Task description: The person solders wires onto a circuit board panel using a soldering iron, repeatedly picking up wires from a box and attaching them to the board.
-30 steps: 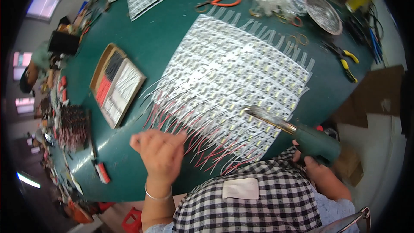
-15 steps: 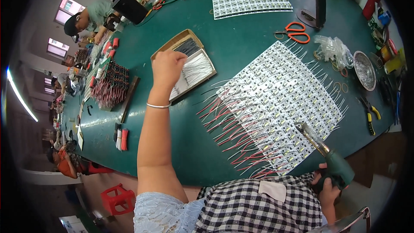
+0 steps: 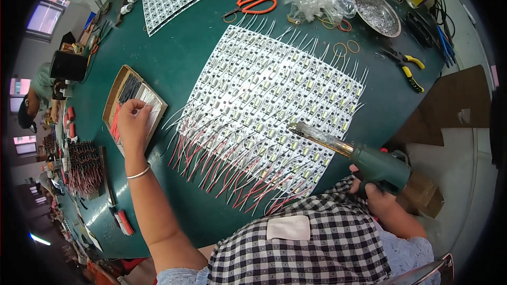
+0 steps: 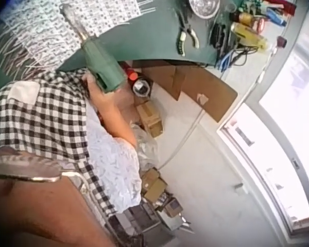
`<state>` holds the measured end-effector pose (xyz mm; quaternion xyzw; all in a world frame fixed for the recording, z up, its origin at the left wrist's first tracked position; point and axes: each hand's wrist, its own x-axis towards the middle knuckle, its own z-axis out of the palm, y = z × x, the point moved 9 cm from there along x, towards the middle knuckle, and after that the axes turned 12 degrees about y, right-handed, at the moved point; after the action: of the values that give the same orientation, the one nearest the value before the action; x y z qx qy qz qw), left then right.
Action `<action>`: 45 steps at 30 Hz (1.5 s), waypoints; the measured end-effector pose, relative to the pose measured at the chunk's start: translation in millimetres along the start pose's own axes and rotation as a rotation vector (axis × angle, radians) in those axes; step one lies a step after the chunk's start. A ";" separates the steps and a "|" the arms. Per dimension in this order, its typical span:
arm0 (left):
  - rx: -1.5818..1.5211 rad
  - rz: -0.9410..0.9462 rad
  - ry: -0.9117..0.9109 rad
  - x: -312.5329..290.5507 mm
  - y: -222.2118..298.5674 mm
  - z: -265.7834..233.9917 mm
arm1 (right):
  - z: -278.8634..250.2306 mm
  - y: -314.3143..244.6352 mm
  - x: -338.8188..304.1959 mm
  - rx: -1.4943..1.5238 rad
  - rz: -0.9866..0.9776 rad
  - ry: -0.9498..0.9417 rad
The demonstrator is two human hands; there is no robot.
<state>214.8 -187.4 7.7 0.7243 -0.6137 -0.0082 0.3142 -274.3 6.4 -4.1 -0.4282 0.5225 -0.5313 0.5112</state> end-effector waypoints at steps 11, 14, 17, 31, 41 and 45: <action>-0.143 0.101 0.167 -45.9 98.3 -40.6 | -10.9 10.3 -3.4 0.029 0.016 0.061; -0.360 0.380 -0.017 -104.8 184.5 -18.9 | -14.2 13.9 -3.6 0.031 0.035 0.048; -0.439 0.428 -0.218 -149.8 230.1 8.2 | -9.4 13.3 -2.8 0.021 0.062 -0.025; -0.217 0.343 -0.429 -150.1 224.4 43.6 | -18.0 17.7 -20.7 -0.128 0.023 -0.049; -0.273 0.321 -0.217 -130.9 219.4 13.1 | -25.7 26.4 -27.7 -0.204 0.136 -0.056; -0.296 0.303 -0.205 -130.9 209.1 -0.3 | -29.6 15.1 -27.7 -0.246 0.117 0.014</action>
<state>-2.1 -80.5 56.2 0.5655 -0.7362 -0.1244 0.3504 -299.0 38.4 -19.5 -0.4529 0.6114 -0.4352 0.4813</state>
